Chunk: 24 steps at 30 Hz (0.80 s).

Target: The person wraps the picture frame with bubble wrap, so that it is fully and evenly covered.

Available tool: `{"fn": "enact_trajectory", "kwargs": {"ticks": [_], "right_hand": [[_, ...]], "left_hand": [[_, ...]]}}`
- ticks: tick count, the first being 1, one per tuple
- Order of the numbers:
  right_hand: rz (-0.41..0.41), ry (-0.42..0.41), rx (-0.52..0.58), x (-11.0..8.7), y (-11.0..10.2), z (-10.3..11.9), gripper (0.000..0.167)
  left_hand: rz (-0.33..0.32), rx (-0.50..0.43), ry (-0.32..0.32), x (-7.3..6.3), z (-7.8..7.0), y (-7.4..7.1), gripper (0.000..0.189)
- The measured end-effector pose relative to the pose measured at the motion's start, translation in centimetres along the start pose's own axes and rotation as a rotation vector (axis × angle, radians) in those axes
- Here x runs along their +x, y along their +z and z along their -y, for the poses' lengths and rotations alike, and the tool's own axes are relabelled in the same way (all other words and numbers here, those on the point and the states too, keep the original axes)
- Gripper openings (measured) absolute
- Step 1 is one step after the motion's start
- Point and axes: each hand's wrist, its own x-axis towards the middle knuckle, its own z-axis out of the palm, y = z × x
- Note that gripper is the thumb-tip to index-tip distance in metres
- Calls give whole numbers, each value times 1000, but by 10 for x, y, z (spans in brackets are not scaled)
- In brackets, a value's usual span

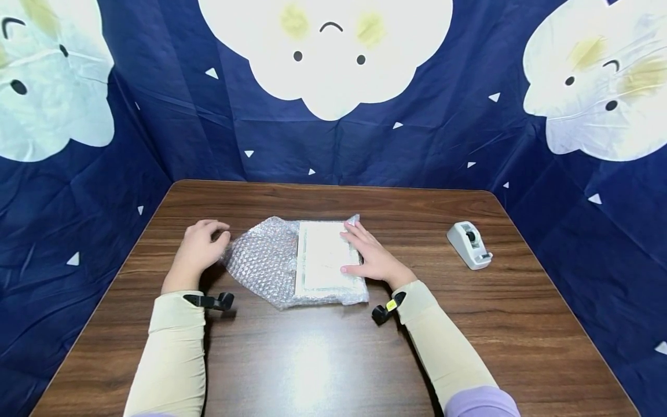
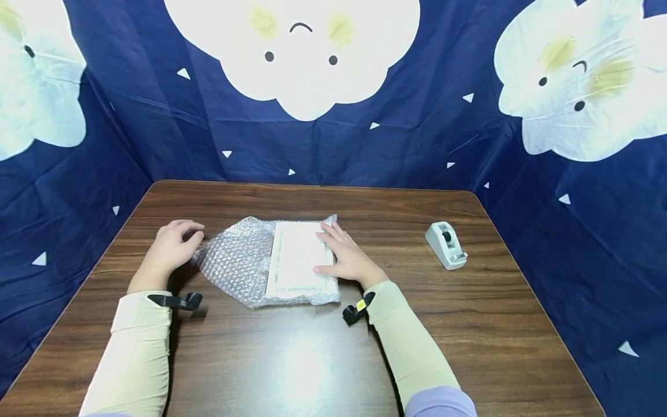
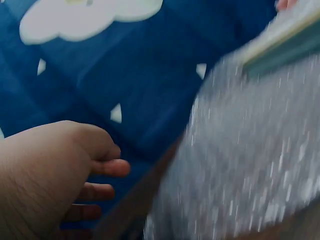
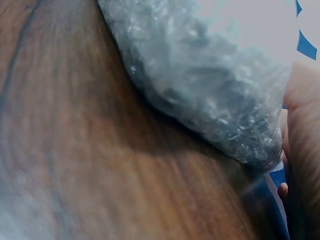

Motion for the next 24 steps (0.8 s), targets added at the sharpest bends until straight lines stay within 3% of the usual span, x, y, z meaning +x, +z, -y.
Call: {"fn": "enact_trajectory", "kwargs": {"ticks": [3,6,12,20,24], "right_hand": [[-3,-2,3,0,0,0,104],[-5,-4,11,0,0,1,103],[-1,2,15,-1,1,0,101],[5,14,19,-1,1,0,101],[8,16,18,0,1,0,102]], "left_hand": [[-7,30,-91,-6,20,3,49],[-21,14,-113,-8,32,11,52],[8,-110,-33,-6,38,23,45],[32,-347,28,-2,31,21,29],[15,-420,57,0,27,19,27]]}}
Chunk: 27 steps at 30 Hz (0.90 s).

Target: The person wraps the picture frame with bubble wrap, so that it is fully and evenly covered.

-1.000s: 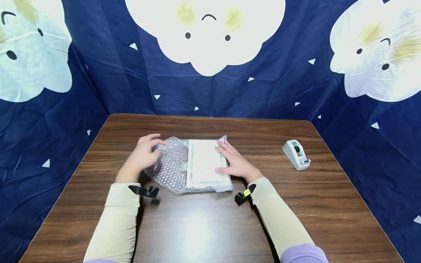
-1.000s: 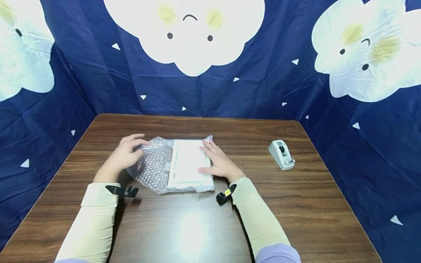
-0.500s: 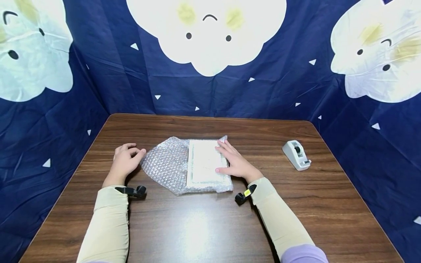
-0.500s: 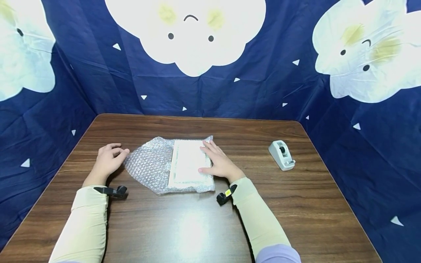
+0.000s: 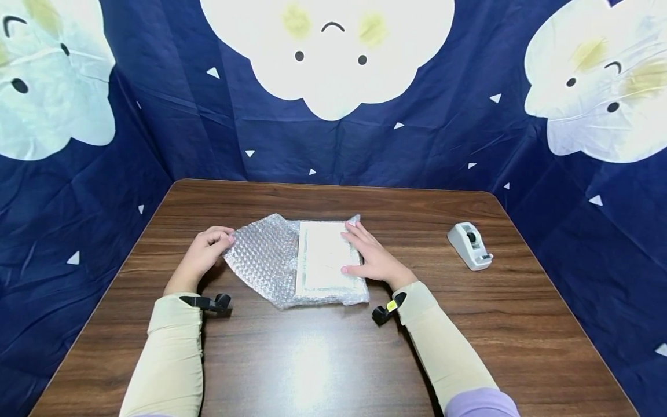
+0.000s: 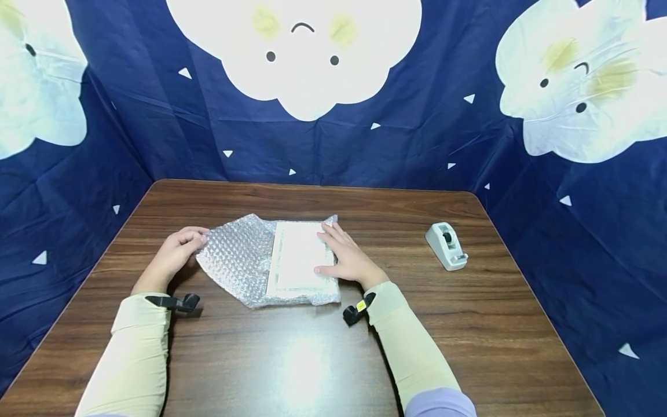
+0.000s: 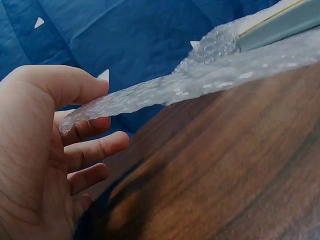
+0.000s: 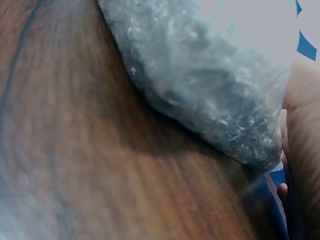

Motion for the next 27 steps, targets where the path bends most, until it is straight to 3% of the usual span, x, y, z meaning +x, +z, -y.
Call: {"fn": "enact_trajectory", "kwargs": {"ticks": [7,13,20,23,27], "right_hand": [[-3,-1,18,0,2,-2,100],[-8,-18,7,0,5,-2,100],[-6,-9,-33,1,5,-2,106],[-6,-3,-37,1,3,0,107],[-9,-7,-34,-1,0,1,105]], "left_hand": [[-13,-16,-14,4,-18,2,30],[-11,58,-13,8,-49,5,34],[-10,62,8,13,-80,11,34],[-4,76,-12,15,-93,13,36],[52,36,-69,19,-108,17,40]]}}
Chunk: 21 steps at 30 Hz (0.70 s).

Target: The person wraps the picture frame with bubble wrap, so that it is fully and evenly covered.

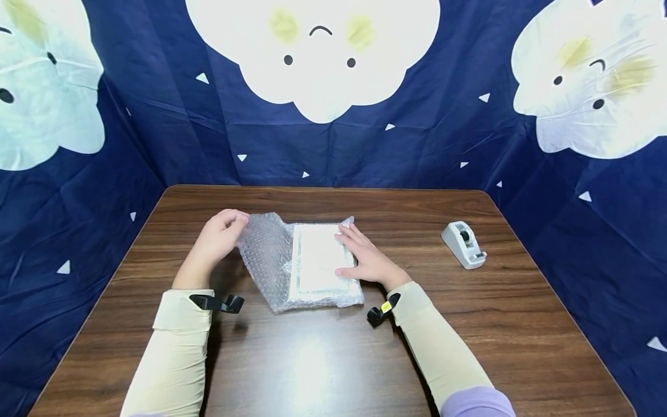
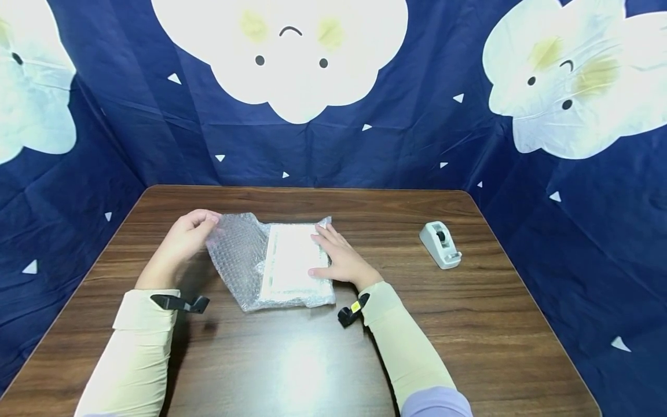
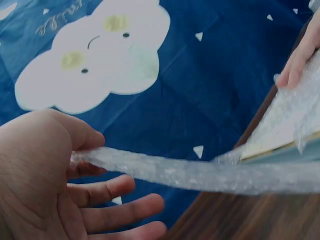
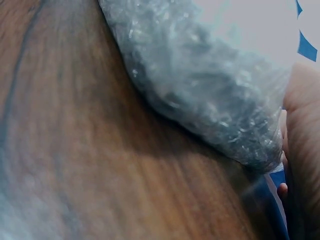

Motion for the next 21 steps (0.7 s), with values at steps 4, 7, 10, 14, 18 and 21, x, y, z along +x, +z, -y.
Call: {"fn": "enact_trajectory", "kwargs": {"ticks": [4,7,10,14,18,21], "right_hand": [[-5,-4,7,-1,-1,0,103],[-3,2,9,-1,-1,0,103],[-1,6,6,-1,-1,-1,104],[-1,-1,-1,-1,-1,-2,105],[0,-9,-10,-1,-1,-2,104],[4,-8,-14,0,0,-2,104]], "left_hand": [[61,-85,-59,5,-13,5,37],[95,-154,-112,10,-21,10,33],[129,-220,-162,14,-31,17,30],[181,-233,-187,19,-45,26,29],[239,-193,-211,23,-59,33,29],[277,-148,-237,28,-70,40,29]]}}
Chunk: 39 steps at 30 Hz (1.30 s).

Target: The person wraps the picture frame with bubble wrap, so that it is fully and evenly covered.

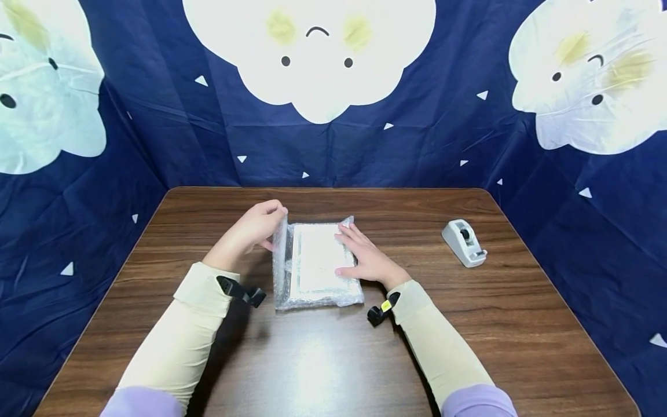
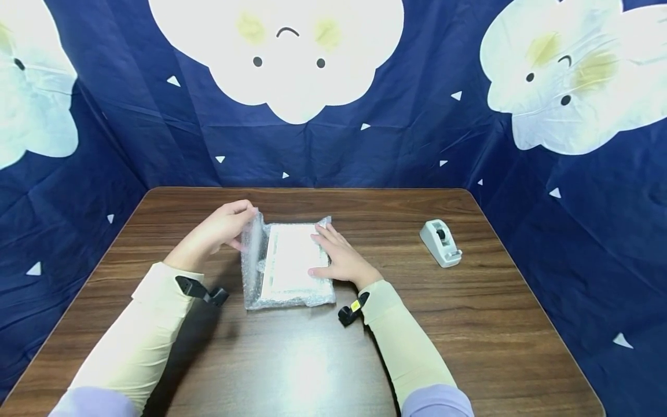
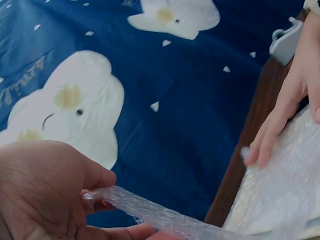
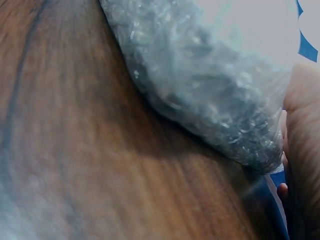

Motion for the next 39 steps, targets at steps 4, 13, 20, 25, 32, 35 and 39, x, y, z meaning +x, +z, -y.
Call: {"fn": "enact_trajectory", "kwargs": {"ticks": [4,13,20,25,32,35,39], "right_hand": [[7,9,5,1,0,-1,103],[19,28,46,1,0,-1,104],[16,27,43,1,0,-1,103],[2,16,35,1,1,-2,104],[-12,-3,25,2,1,-1,110],[-16,6,37,1,2,-1,110],[-27,8,90,1,2,-2,106]], "left_hand": [[31,69,-34,8,-11,12,28],[101,94,-81,24,-25,45,25],[150,113,-90,37,-25,69,25],[156,167,-87,46,-22,86,29],[122,293,-119,59,-11,106,28],[126,398,-111,63,-5,111,27],[137,535,-95,57,-3,117,37]]}}
